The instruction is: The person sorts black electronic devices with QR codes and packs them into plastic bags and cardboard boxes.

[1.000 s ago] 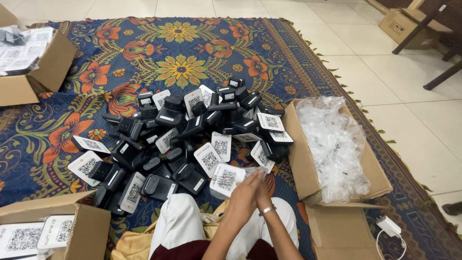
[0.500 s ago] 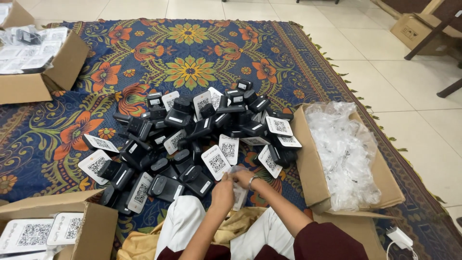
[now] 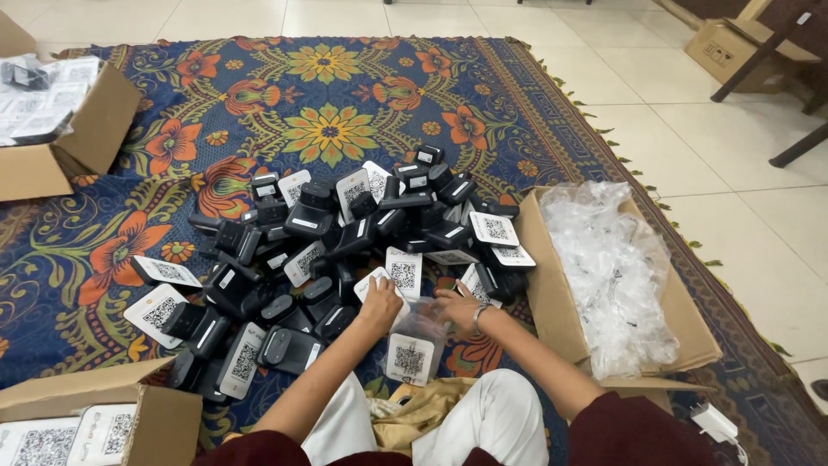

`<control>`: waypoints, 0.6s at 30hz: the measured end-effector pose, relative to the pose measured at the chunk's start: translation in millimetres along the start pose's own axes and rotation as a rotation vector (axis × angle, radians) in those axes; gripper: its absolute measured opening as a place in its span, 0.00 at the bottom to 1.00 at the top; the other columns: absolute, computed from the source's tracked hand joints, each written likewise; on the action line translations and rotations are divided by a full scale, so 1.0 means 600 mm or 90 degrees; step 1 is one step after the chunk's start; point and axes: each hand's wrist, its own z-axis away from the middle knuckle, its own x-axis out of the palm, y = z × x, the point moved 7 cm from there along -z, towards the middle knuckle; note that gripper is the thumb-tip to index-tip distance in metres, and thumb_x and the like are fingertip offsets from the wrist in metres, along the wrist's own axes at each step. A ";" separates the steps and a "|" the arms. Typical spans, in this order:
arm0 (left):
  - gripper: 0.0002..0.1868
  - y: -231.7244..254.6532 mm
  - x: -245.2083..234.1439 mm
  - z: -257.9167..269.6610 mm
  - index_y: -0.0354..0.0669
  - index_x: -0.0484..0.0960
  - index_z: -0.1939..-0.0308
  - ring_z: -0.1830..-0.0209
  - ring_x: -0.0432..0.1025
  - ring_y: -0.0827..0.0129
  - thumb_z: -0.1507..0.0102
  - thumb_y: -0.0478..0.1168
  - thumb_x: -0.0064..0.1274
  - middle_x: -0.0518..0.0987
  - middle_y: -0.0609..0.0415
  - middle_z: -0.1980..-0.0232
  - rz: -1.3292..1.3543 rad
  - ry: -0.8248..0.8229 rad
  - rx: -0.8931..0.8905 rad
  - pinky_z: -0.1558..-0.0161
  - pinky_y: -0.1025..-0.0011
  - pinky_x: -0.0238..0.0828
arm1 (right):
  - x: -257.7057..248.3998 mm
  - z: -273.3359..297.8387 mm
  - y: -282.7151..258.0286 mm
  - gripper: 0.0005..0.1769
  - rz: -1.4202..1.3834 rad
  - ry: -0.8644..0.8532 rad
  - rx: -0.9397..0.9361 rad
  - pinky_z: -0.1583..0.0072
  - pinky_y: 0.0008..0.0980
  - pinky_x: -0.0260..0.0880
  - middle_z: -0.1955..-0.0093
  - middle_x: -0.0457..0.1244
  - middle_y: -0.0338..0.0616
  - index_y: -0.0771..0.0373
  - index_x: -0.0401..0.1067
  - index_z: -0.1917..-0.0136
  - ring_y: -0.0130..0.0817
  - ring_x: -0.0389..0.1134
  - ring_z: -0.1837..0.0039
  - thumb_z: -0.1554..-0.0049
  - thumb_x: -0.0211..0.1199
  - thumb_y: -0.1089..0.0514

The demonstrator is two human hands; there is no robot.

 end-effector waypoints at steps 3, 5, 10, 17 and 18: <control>0.12 -0.027 0.028 -0.013 0.43 0.88 0.60 0.42 0.70 0.50 0.45 0.43 0.64 0.80 0.45 0.50 0.018 -0.030 0.001 0.38 0.47 0.59 | -0.043 0.033 0.008 0.09 0.032 0.029 0.047 0.22 0.65 0.27 0.28 0.57 0.38 0.48 0.80 0.54 0.39 0.45 0.19 0.51 0.72 0.53; 0.12 -0.049 0.017 -0.013 0.43 0.88 0.62 0.44 0.71 0.52 0.44 0.45 0.64 0.81 0.46 0.52 0.068 -0.018 -0.006 0.41 0.51 0.62 | -0.076 0.051 0.021 0.07 0.029 0.072 0.048 0.21 0.65 0.28 0.30 0.58 0.37 0.48 0.81 0.57 0.39 0.47 0.20 0.51 0.72 0.53; 0.11 -0.103 -0.022 0.004 0.44 0.85 0.63 0.50 0.75 0.55 0.43 0.46 0.65 0.82 0.49 0.55 0.238 0.042 -0.051 0.48 0.56 0.68 | -0.108 0.084 0.083 0.06 -0.002 0.204 0.075 0.21 0.62 0.31 0.33 0.62 0.37 0.50 0.80 0.60 0.38 0.51 0.22 0.52 0.72 0.52; 0.39 -0.119 0.116 0.040 0.36 0.66 0.41 0.44 0.74 0.47 0.51 0.37 0.71 0.79 0.40 0.46 0.424 -0.035 -0.165 0.47 0.57 0.73 | -0.007 0.097 0.159 0.42 -0.416 0.443 0.192 0.26 0.48 0.57 0.31 0.62 0.48 0.59 0.64 0.35 0.41 0.61 0.26 0.54 0.76 0.39; 0.45 -0.105 0.152 0.043 0.34 0.63 0.37 0.41 0.73 0.48 0.53 0.36 0.73 0.79 0.38 0.44 0.446 -0.093 -0.156 0.44 0.59 0.73 | 0.038 0.084 0.167 0.61 -0.554 0.461 0.176 0.26 0.48 0.58 0.28 0.60 0.53 0.64 0.54 0.24 0.44 0.59 0.24 0.58 0.78 0.34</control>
